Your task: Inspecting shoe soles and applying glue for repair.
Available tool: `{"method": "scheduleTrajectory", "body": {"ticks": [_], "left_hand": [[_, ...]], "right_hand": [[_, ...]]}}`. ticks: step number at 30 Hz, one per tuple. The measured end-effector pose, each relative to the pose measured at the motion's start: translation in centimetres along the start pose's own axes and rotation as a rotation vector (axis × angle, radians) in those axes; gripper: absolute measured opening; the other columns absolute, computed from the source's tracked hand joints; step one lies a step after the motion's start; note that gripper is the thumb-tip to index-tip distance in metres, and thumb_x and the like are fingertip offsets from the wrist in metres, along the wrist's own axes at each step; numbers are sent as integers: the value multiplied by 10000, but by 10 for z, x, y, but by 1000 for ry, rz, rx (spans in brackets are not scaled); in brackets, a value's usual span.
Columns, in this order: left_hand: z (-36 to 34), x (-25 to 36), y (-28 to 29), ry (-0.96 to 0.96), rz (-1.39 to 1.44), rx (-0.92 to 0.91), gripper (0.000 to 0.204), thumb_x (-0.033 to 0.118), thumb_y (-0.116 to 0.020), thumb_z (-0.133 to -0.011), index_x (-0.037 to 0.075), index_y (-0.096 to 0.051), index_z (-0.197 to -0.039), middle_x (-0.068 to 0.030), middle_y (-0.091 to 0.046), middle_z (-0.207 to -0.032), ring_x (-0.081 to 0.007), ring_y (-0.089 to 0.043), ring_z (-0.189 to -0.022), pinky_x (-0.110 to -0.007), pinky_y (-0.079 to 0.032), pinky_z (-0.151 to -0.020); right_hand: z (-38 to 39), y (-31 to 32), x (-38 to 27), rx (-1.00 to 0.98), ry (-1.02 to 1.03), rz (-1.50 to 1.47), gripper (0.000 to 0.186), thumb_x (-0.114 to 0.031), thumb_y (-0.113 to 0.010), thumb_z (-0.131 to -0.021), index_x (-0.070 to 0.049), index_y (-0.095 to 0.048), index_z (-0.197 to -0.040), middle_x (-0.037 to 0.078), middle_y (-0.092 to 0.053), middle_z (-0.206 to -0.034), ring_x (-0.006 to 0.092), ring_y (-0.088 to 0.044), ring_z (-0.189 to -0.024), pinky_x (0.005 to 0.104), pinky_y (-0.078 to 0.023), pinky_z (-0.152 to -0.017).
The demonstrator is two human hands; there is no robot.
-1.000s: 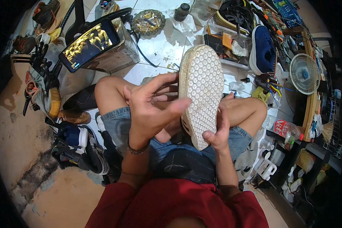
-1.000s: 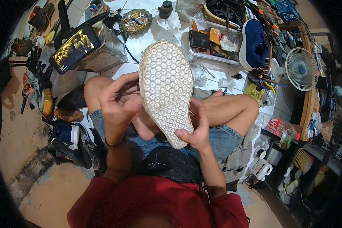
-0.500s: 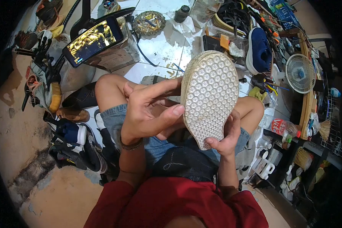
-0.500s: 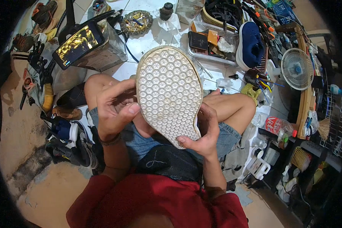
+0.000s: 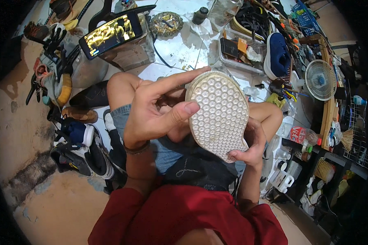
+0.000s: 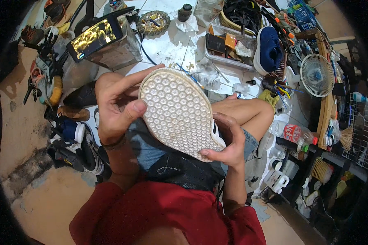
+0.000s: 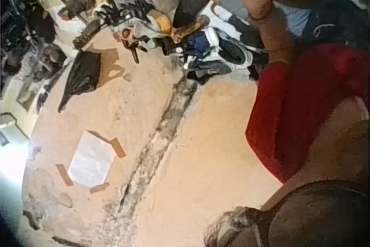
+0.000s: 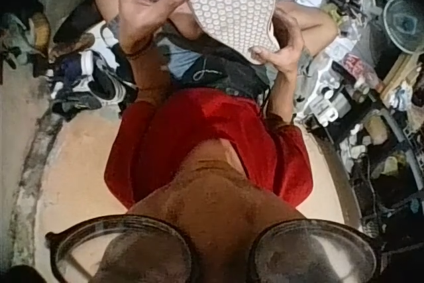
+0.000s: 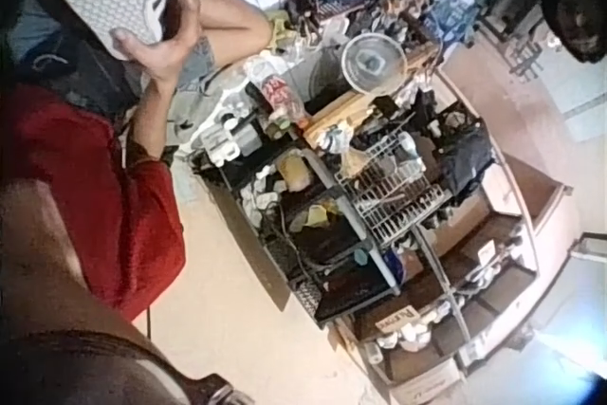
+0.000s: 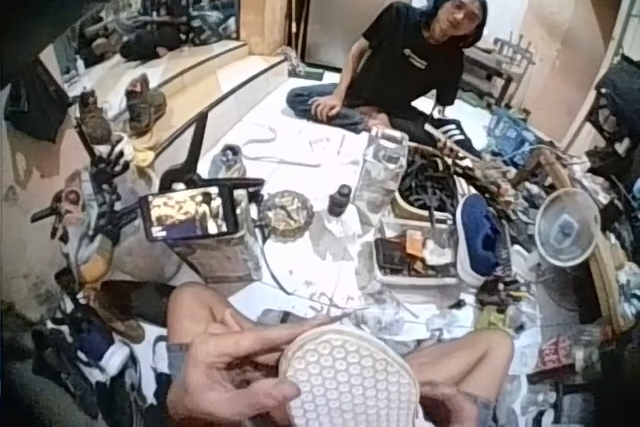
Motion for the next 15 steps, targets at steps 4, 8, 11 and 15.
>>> {"method": "scheduleTrajectory", "body": {"ticks": [4,8,11,15], "left_hand": [[4,-4,1,0,6,-53,503,76,-613,-896,-92,-481,-1352,-189,-694,-1053,-145,-649,-950,-258,-508,-814],[9,-3,-6,28,135,-46,632,23,-591,-842,-77,-377,-1429,-133,-689,-995,-82,-624,-855,-194,-484,-728],[11,2,-13,60,133,-83,740,-20,-565,-794,-37,-298,-1484,-52,-652,-929,-22,-570,-769,-142,-440,-654],[10,1,-14,78,108,6,749,-40,-563,-776,7,-329,-1485,-41,-645,-932,-20,-570,-769,-144,-437,-646]], "right_hand": [[0,-5,-2,-23,-85,-113,848,-93,-891,-584,73,-462,-1296,192,-572,-1244,273,-550,-1187,407,-377,-1066],[5,-5,-5,38,-88,-136,808,-90,-864,-613,78,-462,-1293,200,-566,-1258,286,-544,-1194,416,-372,-1068],[5,-7,-16,116,-94,-74,811,-99,-865,-619,78,-461,-1299,209,-560,-1271,286,-540,-1204,414,-368,-1072],[7,-8,-25,175,-30,8,824,-112,-872,-624,78,-455,-1310,214,-558,-1279,285,-539,-1214,409,-375,-1070]]}}
Point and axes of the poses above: each hand's wrist, its own z-axis away from the middle knuckle, its own y-axis out of the back of the hand, x = y × z, the point moved 8 cm from there along -z, towards the middle knuckle
